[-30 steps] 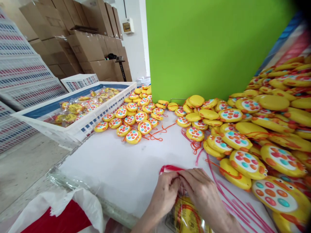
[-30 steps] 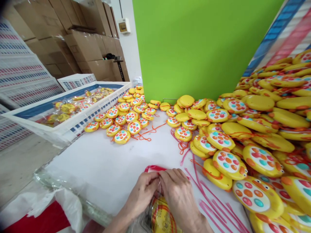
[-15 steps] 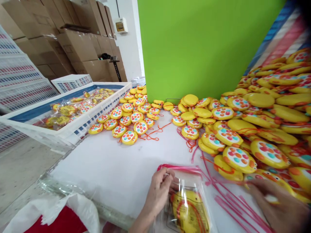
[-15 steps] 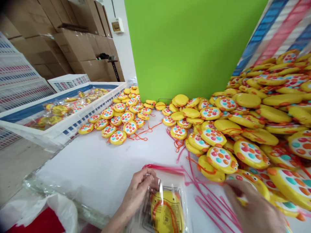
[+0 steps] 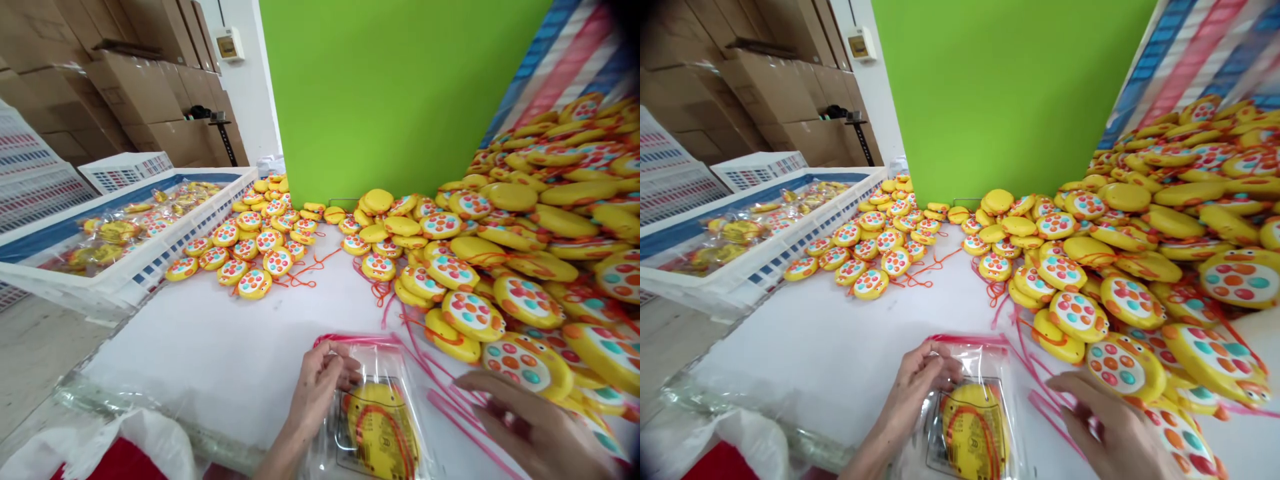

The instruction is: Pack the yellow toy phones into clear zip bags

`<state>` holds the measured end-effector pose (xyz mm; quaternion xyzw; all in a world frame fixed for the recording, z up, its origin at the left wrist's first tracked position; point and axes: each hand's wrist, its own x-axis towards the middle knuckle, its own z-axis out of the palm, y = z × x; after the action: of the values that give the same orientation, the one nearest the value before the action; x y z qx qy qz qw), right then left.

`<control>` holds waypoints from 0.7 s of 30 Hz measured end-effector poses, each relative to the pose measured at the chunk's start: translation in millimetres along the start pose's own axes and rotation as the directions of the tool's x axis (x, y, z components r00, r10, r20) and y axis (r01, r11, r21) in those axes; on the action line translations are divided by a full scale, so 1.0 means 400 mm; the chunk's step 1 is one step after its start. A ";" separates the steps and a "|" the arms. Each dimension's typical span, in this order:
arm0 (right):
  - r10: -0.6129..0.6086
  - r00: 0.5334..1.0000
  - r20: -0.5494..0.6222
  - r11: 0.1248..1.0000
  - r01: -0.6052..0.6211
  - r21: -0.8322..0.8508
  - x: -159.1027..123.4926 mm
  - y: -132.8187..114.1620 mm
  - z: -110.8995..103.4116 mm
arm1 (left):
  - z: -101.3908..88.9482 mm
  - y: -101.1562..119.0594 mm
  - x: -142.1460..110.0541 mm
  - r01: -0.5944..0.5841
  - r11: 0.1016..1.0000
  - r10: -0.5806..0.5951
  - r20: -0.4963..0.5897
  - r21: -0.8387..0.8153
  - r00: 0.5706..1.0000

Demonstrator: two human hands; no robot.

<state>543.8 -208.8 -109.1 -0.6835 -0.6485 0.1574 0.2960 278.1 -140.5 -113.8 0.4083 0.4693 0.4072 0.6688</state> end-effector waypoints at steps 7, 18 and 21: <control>-0.022 0.923 0.385 0.949 -0.102 0.298 0.148 -0.101 0.105 | -0.006 -0.002 0.000 -0.018 1.000 0.017 0.039 0.016 0.999; -0.003 0.926 0.378 0.915 -0.150 0.375 0.103 -0.077 0.112 | -0.053 -0.010 -0.009 -0.005 1.000 0.005 -0.004 0.005 1.000; 0.006 0.943 0.332 0.944 -0.114 0.309 0.091 -0.085 0.121 | -0.053 -0.001 -0.011 0.016 1.000 -0.016 -0.014 -0.006 1.000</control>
<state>492.0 -163.8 -119.8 -0.6096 -0.6324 0.3815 0.2878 256.8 -141.4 -117.9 0.4000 0.4760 0.4060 0.6698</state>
